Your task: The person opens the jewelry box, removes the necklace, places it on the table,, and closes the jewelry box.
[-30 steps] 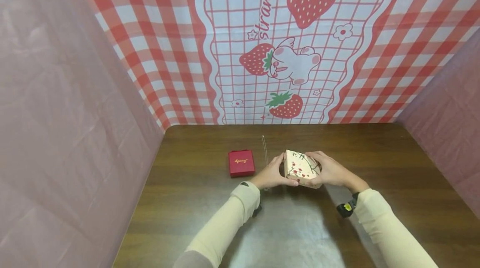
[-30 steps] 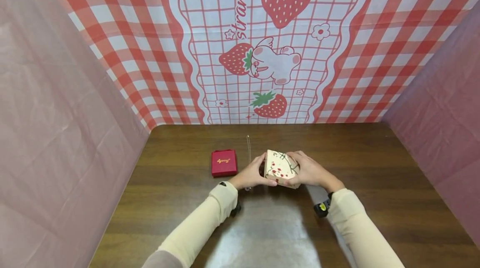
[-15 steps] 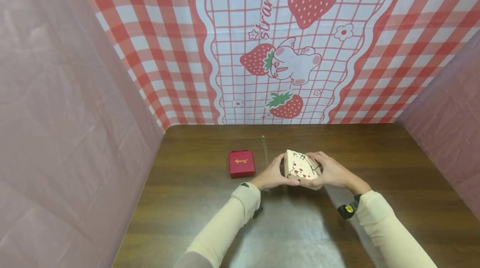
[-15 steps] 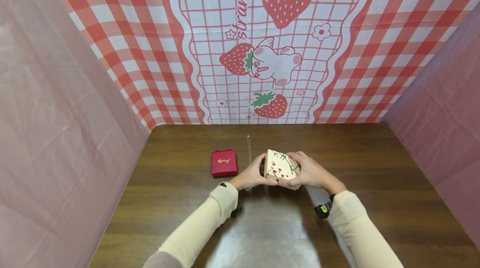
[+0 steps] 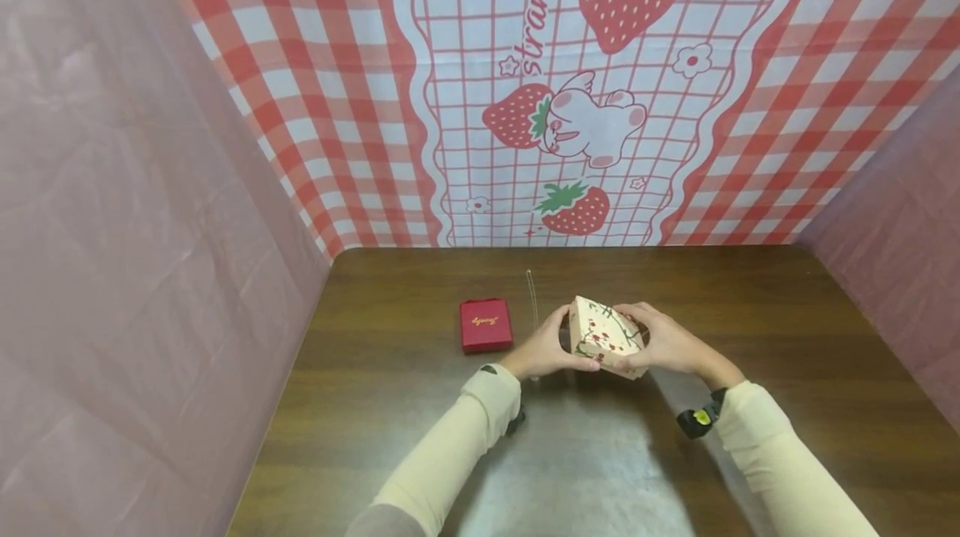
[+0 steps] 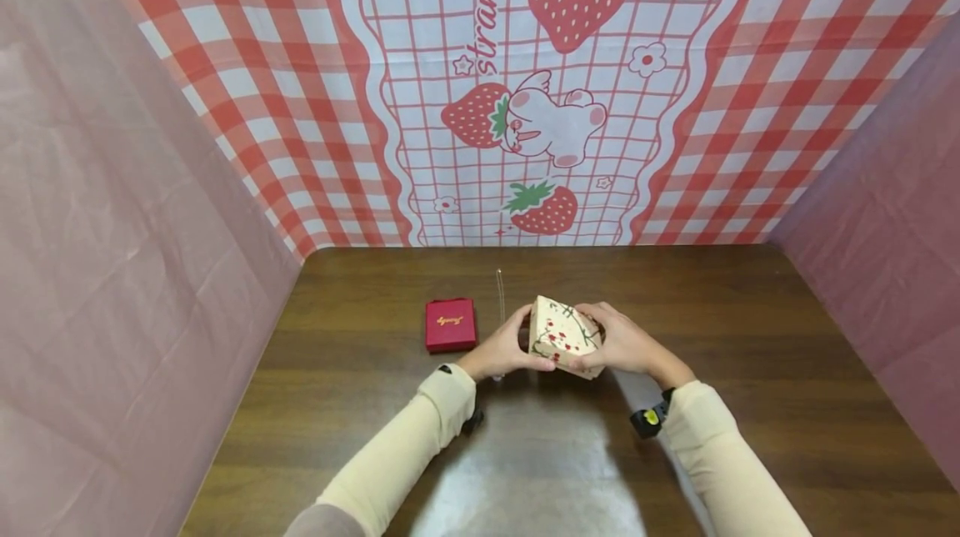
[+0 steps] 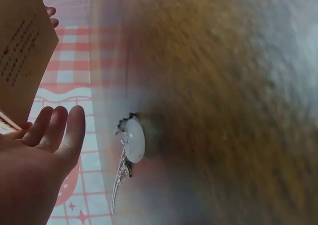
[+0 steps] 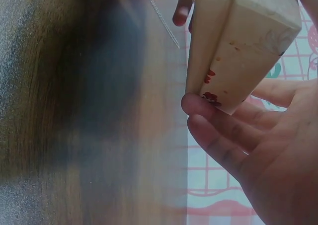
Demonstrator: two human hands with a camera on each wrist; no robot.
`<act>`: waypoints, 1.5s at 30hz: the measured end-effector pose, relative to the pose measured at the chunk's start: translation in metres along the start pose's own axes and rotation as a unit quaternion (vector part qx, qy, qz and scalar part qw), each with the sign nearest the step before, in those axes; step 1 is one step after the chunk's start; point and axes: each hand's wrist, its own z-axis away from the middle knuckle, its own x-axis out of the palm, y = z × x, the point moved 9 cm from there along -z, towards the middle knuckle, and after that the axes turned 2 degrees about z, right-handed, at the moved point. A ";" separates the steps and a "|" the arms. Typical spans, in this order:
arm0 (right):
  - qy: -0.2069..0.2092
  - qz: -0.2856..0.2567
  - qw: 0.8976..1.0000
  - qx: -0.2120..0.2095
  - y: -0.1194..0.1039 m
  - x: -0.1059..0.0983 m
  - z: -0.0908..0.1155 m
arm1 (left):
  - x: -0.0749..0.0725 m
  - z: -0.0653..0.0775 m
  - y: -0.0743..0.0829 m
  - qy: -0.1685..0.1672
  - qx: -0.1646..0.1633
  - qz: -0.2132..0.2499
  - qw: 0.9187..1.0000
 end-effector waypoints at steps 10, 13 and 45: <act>-0.008 -0.003 1.000 0.000 0.002 0.000 0.001 | 0.000 0.000 0.001 0.002 -0.001 -0.019 1.000; -0.012 -0.007 1.000 0.000 0.003 0.002 0.001 | 0.000 0.000 0.001 0.001 0.000 -0.023 1.000; 0.008 -0.028 0.999 0.019 0.013 -0.013 0.015 | -0.014 0.007 -0.005 0.034 0.018 -0.024 0.999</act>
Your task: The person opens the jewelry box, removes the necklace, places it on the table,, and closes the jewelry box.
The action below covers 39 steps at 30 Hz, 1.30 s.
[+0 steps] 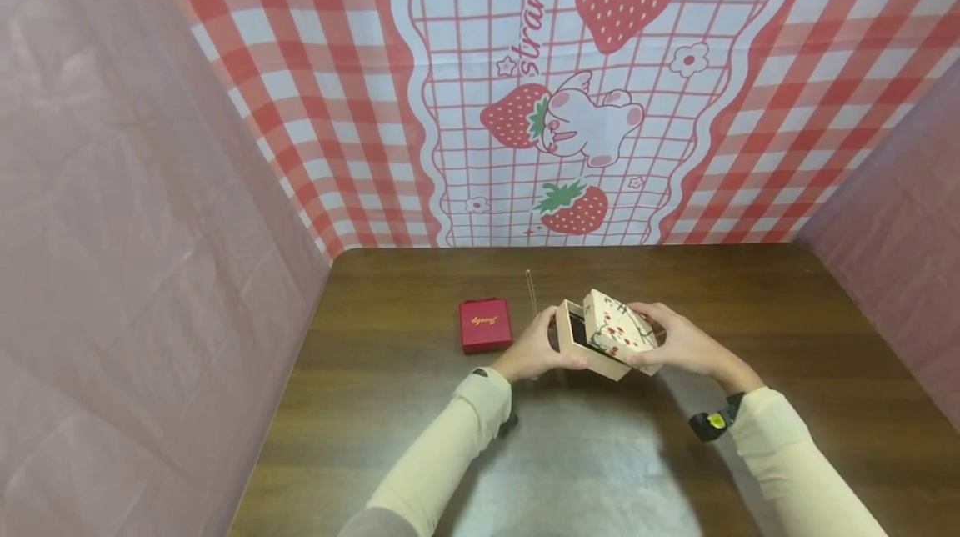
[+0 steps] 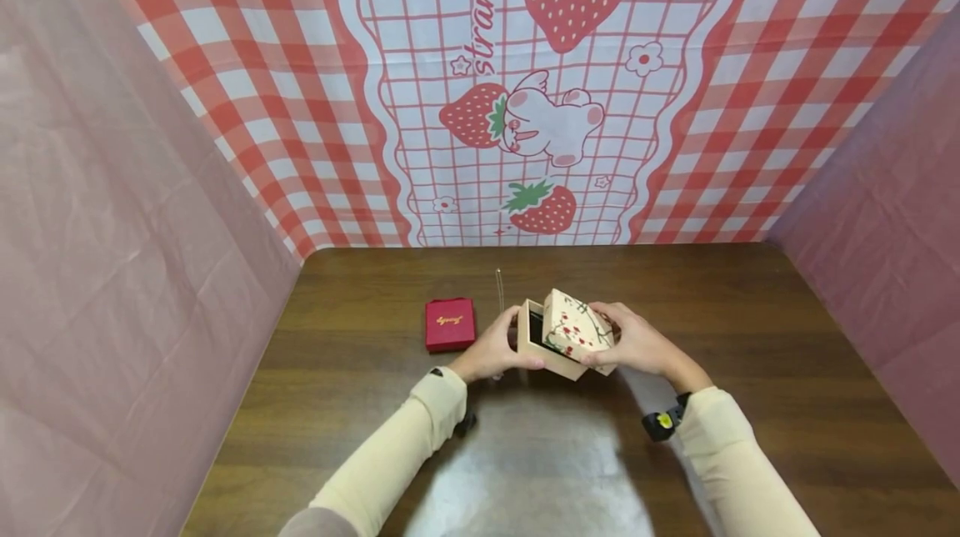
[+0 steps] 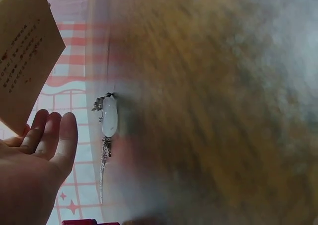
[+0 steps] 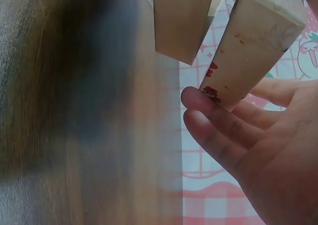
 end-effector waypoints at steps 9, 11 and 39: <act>0.010 0.013 1.000 0.011 0.004 -0.011 0.012 | -0.003 0.000 0.001 0.026 0.003 0.000 1.000; 0.013 0.019 1.000 0.013 0.005 -0.012 0.015 | -0.005 0.001 -0.001 0.037 0.000 -0.012 0.999; -0.008 0.135 0.989 0.064 0.051 0.000 0.078 | -0.013 -0.002 -0.003 0.065 0.009 -0.020 0.998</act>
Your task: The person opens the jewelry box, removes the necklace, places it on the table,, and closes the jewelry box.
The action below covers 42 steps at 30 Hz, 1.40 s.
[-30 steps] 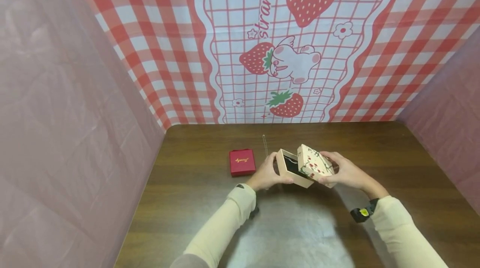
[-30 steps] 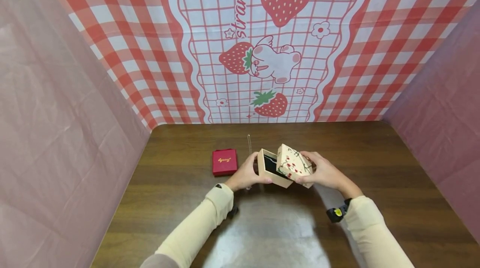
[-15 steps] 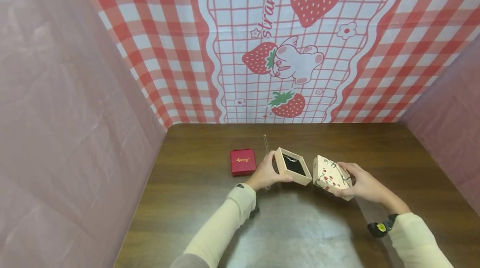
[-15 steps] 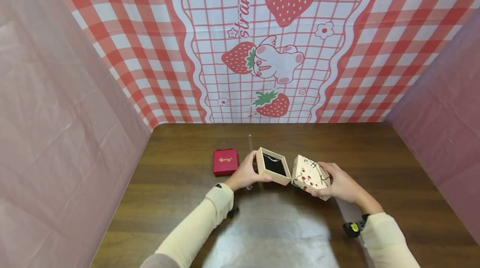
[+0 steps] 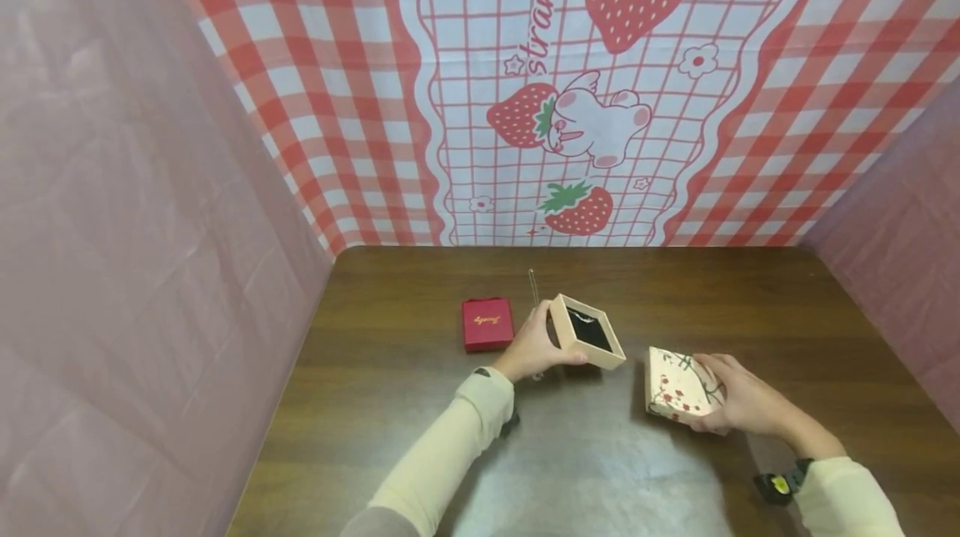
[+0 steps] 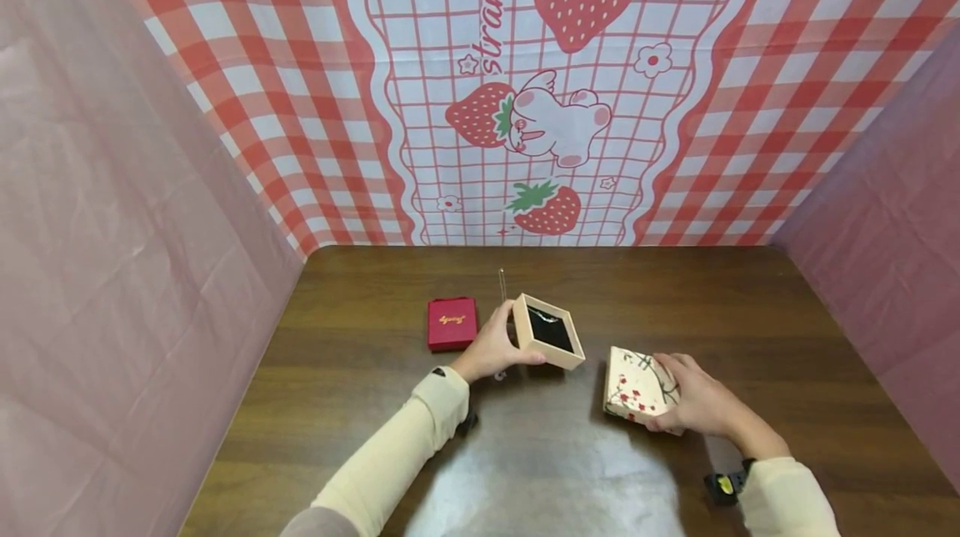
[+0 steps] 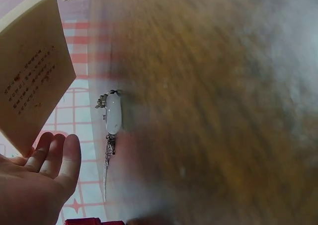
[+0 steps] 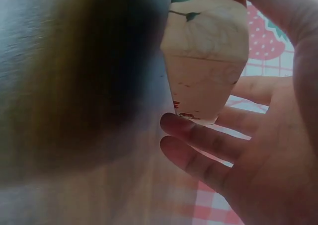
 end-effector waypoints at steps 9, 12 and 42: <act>0.023 0.008 1.000 -0.017 0.007 0.013 0.021 | 0.002 0.001 0.001 0.000 -0.005 -0.021 1.000; 0.038 0.020 0.999 -0.024 0.008 0.011 0.025 | 0.001 0.001 0.004 0.003 -0.002 -0.030 1.000; 0.049 -0.017 0.998 -0.032 0.006 0.006 0.036 | -0.001 0.002 0.012 0.006 0.007 -0.011 1.000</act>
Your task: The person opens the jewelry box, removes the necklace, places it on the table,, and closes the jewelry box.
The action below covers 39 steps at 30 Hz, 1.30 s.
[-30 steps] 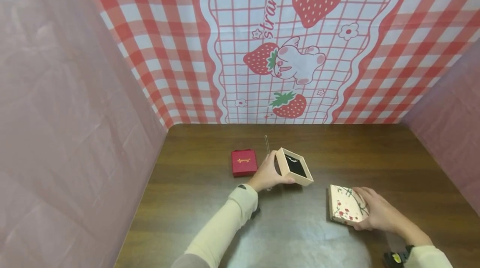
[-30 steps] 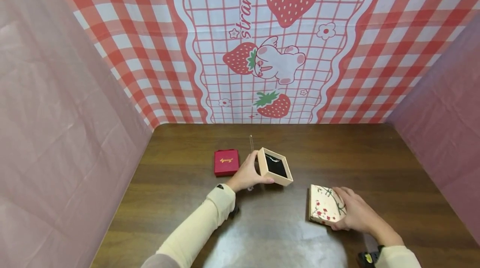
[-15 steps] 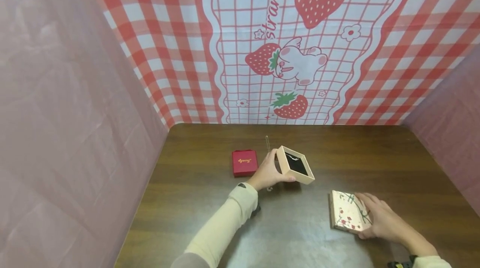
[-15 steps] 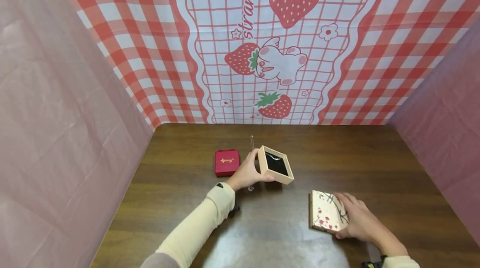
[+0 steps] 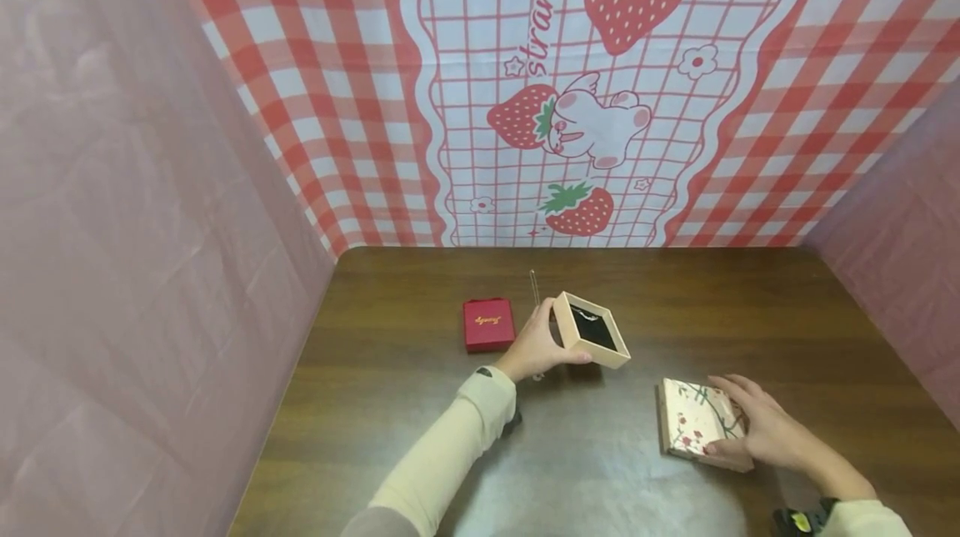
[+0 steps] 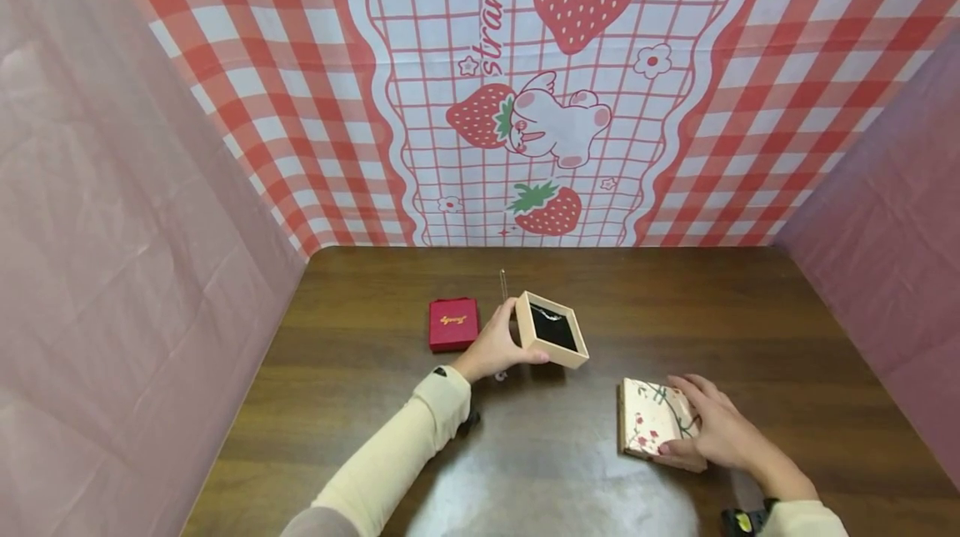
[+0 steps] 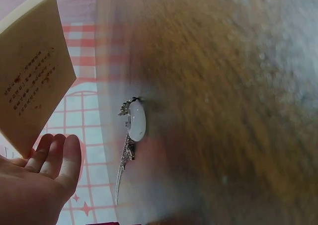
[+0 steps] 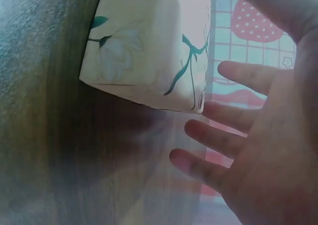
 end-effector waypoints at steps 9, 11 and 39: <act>-0.004 -0.021 1.000 0.005 -0.004 -0.002 -0.007 | -0.002 0.001 0.002 0.004 0.007 -0.002 1.000; -0.011 -0.029 1.000 0.005 -0.006 -0.003 -0.011 | -0.002 0.001 0.001 0.003 0.006 -0.002 1.000; -0.035 -0.066 0.997 -0.014 -0.037 -0.010 -0.070 | -0.003 0.001 0.001 0.004 0.005 0.010 1.000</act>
